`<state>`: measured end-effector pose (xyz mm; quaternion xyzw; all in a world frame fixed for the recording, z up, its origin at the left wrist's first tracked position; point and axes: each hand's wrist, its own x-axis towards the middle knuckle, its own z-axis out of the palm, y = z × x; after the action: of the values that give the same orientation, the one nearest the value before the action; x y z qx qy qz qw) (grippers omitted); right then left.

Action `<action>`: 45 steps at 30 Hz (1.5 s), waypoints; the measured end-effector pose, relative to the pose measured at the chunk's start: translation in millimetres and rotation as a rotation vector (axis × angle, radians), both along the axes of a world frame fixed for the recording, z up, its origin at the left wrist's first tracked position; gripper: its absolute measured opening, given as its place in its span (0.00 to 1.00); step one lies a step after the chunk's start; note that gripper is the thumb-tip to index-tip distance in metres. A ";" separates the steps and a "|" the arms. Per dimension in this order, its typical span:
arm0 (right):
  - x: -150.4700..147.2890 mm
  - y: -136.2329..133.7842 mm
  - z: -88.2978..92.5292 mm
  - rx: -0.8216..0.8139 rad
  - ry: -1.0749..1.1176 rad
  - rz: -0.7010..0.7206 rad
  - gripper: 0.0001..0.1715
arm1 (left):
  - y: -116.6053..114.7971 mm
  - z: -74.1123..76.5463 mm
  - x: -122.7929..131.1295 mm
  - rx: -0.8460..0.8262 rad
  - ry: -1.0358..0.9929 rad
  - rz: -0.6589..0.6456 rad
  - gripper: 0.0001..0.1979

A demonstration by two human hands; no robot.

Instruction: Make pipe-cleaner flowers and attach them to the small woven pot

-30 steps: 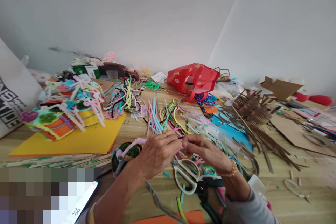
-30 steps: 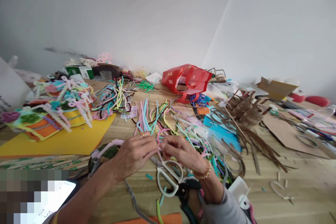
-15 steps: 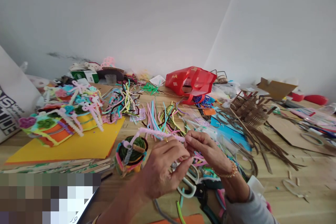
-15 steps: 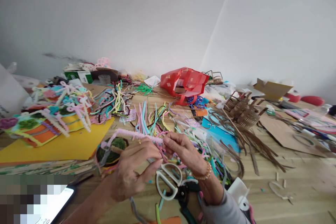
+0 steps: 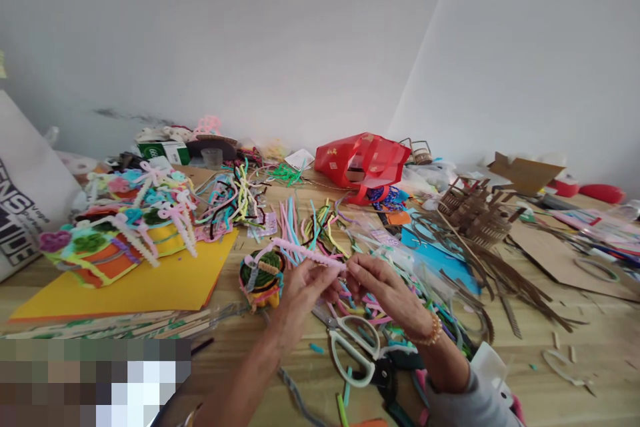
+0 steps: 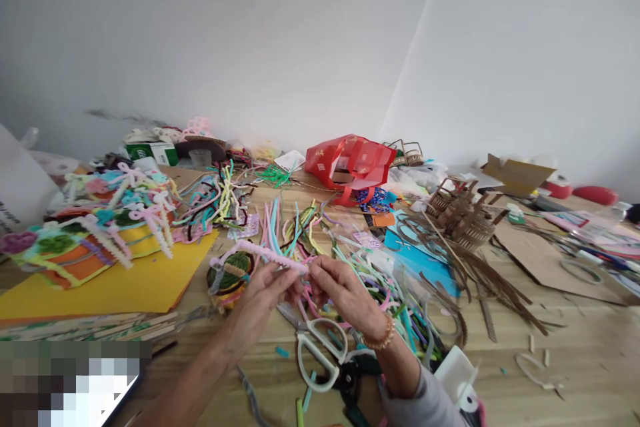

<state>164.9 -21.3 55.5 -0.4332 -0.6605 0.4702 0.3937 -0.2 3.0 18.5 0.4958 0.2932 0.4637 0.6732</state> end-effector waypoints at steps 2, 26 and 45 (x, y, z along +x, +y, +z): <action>-0.5 1.8 -2.5 -0.005 -0.036 0.036 0.25 | 4.4 -2.1 -0.8 -0.044 -0.053 0.070 0.15; 1.1 3.2 -9.7 -0.024 -0.161 0.140 0.28 | 10.8 18.6 -13.4 -0.046 0.028 0.237 0.12; 28.2 23.0 -28.7 0.228 -0.984 -0.160 0.10 | -8.0 39.1 -33.3 -0.006 0.230 0.002 0.11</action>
<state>193.0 1.7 26.7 -0.6069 -0.7794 0.1040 0.1157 -33.5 -5.1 57.6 0.5436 0.3705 0.4036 0.6360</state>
